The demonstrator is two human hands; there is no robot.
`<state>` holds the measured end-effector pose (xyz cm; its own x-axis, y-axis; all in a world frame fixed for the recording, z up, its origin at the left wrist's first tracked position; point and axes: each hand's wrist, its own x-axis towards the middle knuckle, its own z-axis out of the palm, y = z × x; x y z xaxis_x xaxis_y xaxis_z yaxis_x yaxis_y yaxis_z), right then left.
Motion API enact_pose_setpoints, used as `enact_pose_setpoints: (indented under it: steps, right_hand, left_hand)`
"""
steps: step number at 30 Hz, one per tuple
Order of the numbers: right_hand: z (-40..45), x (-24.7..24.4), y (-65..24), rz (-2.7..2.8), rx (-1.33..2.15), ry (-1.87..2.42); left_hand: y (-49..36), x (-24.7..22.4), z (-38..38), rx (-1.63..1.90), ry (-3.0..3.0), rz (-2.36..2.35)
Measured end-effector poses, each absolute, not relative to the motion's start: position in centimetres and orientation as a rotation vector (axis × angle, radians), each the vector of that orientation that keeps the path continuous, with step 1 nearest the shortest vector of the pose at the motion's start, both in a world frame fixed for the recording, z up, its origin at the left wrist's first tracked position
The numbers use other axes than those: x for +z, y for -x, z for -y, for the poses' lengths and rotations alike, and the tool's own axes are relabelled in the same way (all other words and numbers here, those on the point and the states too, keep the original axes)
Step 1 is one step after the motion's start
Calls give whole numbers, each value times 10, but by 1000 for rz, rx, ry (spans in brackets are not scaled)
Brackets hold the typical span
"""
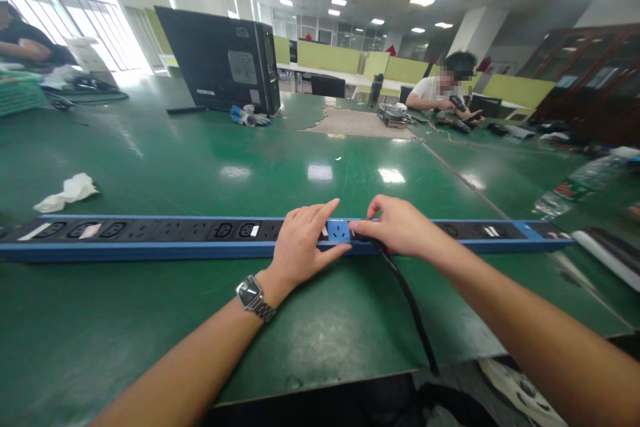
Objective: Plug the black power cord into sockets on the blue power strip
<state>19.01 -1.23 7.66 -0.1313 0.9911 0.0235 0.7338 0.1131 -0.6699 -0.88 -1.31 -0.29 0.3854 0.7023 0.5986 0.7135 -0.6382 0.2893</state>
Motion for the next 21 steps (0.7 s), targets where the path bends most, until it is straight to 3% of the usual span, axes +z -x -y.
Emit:
enact_pose_setpoints:
  steps: [6, 8, 14, 21]
  right_hand:
    - [25, 67, -158, 1662, 1216, 1213]
    - [33, 59, -174, 1581, 1117, 1227]
    - [51, -4, -243, 1628, 400, 1539]
    - [55, -37, -261, 1661, 359, 1620]
  left_hand:
    - [43, 6, 12, -1326, 2422, 1340]
    - [67, 11, 12, -1409, 2319, 1386]
    - [134, 5, 22, -1459, 2310, 1685]
    - [141, 2, 16, -1215, 2600, 1642]
